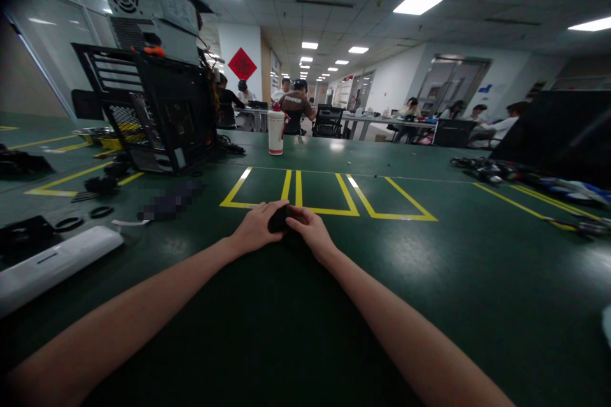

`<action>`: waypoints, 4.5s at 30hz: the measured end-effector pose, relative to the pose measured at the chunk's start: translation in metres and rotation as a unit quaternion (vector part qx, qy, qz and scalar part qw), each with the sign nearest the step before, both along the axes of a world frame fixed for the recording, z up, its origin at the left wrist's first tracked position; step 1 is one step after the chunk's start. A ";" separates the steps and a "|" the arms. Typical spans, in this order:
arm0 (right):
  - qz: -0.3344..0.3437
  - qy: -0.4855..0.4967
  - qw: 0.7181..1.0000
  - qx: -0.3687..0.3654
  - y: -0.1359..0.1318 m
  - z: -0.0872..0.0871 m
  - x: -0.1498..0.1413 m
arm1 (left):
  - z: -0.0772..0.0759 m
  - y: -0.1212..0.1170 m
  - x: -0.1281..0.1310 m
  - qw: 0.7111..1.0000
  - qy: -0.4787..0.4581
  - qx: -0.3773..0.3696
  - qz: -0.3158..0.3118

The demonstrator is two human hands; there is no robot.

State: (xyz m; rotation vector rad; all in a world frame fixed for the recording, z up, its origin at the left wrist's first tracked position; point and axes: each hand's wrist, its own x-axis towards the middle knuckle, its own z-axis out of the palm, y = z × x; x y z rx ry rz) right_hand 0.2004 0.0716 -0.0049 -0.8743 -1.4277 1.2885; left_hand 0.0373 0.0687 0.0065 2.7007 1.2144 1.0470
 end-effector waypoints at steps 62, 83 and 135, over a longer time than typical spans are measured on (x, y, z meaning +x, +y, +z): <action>0.004 0.023 0.999 0.029 -0.002 -0.002 -0.002 | 0.001 0.000 0.002 1.000 -0.003 -0.005 0.004; -0.008 0.019 1.000 -0.005 0.001 -0.001 -0.003 | 0.002 0.000 0.002 1.000 0.003 -0.010 0.006; -0.063 -0.149 0.986 0.028 0.003 0.004 -0.006 | 0.003 0.018 0.005 0.975 -0.042 -0.218 0.035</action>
